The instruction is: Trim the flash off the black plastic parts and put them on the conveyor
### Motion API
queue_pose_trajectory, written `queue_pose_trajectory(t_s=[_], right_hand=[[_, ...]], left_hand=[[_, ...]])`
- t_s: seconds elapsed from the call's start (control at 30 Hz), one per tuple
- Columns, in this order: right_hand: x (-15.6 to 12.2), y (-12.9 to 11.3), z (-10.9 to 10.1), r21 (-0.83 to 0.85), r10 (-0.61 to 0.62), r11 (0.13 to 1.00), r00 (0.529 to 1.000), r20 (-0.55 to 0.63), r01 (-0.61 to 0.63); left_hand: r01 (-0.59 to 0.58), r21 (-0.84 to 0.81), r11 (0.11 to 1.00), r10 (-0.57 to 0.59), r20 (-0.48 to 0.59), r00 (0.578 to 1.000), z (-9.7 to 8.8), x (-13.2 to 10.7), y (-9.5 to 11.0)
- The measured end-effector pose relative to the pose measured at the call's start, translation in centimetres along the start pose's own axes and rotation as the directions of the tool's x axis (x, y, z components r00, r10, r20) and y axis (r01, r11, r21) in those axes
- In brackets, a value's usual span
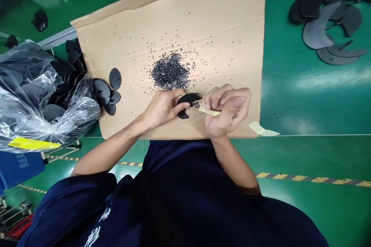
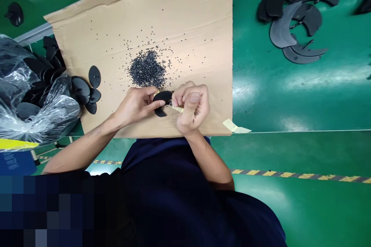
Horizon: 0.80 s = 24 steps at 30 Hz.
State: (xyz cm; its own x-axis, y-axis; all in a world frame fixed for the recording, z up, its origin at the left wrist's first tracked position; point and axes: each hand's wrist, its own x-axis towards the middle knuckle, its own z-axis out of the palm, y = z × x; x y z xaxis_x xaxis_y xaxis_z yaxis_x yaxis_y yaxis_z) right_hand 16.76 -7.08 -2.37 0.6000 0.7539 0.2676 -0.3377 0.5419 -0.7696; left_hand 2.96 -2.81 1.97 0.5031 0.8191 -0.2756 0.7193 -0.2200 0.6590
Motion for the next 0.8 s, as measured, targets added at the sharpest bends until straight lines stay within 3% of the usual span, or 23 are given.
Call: queue_pose_trajectory(t_s=[0.47, 0.8], right_hand=[[-0.44, 0.51, -0.34, -0.124, -0.046, 0.991, 0.998, 0.032, 0.05], [-0.3, 0.33, -0.39, -0.118, -0.031, 0.993, 0.999, 0.009, 0.032]], left_hand=[[0.015, -0.15, 0.989, -0.012, 0.023, 1.0, 0.26, -0.54, -0.74], [0.024, -0.058, 0.998, -0.027, -0.037, 0.999, 0.42, -0.27, -0.32]])
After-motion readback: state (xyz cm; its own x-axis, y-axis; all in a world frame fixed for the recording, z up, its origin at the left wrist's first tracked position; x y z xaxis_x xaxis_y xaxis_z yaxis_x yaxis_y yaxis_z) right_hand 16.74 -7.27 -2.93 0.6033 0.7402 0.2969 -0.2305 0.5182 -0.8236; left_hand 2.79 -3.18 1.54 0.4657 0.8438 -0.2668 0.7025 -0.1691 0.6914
